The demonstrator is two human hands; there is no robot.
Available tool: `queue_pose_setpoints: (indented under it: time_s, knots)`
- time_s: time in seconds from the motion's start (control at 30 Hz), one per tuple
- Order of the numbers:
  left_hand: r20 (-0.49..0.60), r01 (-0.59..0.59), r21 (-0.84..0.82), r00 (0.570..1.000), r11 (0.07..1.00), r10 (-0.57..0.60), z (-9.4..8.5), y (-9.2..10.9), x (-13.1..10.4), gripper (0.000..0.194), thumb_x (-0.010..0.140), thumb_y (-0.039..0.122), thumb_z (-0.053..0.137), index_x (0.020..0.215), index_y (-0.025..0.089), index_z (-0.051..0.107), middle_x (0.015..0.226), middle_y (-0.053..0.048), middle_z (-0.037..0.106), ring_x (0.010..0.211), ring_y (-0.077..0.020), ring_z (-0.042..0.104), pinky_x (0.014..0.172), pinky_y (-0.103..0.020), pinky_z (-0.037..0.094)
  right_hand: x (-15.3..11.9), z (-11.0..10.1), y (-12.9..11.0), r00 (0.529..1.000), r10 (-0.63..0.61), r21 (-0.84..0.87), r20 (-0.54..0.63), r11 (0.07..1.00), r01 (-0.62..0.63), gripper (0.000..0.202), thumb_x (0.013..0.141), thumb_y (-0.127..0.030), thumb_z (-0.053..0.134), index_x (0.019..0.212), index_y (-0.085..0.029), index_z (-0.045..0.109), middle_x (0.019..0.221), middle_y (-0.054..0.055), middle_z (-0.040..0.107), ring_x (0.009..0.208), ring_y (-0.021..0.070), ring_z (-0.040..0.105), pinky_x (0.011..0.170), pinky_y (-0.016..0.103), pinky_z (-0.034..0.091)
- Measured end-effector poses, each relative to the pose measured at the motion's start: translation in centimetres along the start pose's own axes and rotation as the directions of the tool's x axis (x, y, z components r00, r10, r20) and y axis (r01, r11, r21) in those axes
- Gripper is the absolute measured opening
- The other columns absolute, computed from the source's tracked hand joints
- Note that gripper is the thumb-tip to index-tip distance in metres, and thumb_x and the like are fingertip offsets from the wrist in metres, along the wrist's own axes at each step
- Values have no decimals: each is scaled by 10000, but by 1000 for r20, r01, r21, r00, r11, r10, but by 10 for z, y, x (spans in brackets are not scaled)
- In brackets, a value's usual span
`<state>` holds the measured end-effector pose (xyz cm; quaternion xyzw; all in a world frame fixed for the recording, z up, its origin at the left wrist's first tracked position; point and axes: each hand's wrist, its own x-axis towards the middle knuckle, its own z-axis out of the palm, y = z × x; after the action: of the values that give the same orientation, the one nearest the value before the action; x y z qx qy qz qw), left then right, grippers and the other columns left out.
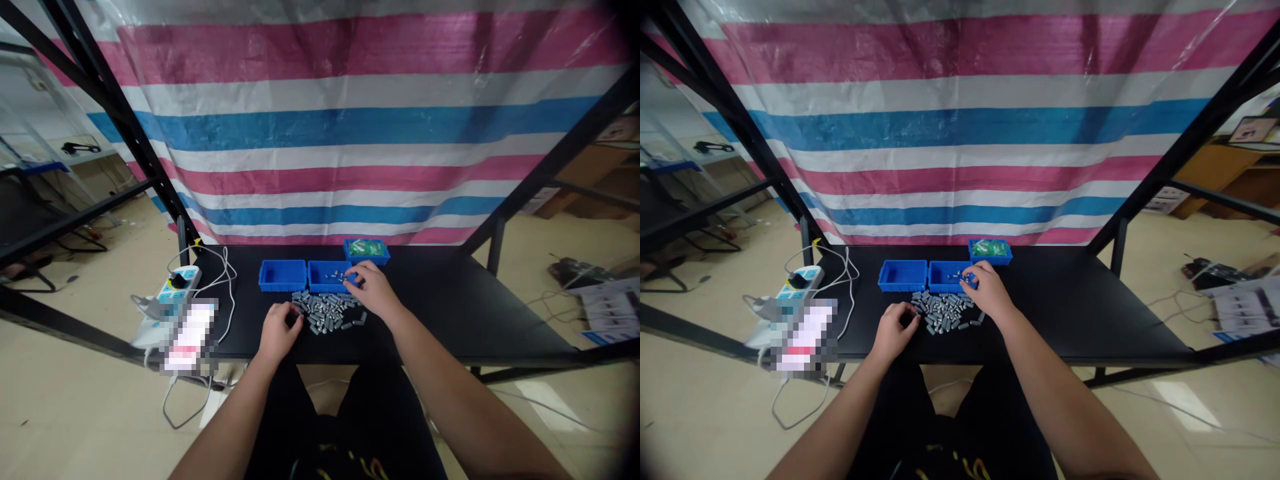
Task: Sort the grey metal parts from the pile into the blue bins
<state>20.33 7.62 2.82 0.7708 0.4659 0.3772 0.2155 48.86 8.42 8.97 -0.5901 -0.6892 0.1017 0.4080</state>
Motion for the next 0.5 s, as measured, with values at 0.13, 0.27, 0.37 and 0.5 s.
queue_pose_setpoints:
  time_s: [0.13, 0.27, 0.37, 0.5]
  knots:
    - [-14, 6, 3, 1000, 1000, -6, 1, 0, -2, 31, 852, 227, 643, 875, 244, 629, 904, -17, 695, 924, -218, 610, 828, -348, 483, -19, -4, 21, 999, 36, -93, -38, 995, -39, 137, 853, -298, 634, 932, -215, 710, 911, 35, 590, 657, 138, 554, 690, 306, 513]
    - [-54, -32, 80, 998, 996, 37, -1, 13, 4, 26, 841, 233, 654, 860, 240, 638, 906, -19, 712, 917, -228, 619, 844, -372, 462, -51, 4, 40, 993, 85, -66, -80, 994, -91, 133, 892, -258, 572, 897, -204, 694, 774, 19, 566, 624, 151, 511, 644, 292, 469]
    - [-57, -108, 160, 991, 981, 118, -1, 37, 28, 26, 847, 249, 665, 868, 241, 654, 899, -15, 722, 908, -231, 627, 854, -387, 437, -68, 14, 38, 997, 65, -48, -43, 997, -67, 136, 905, -224, 556, 914, -209, 691, 814, 44, 602, 732, 182, 555, 708, 302, 482]
    - [-29, -148, 220, 987, 964, 158, 7, 66, 77, 77, 874, 256, 659, 946, 241, 682, 955, -36, 738, 959, -249, 634, 889, -395, 426, -73, 22, 27, 999, -39, -3, 5, 999, 39, 185, 897, -202, 585, 1042, -226, 698, 966, 64, 647, 938, 216, 595, 878, 342, 493]
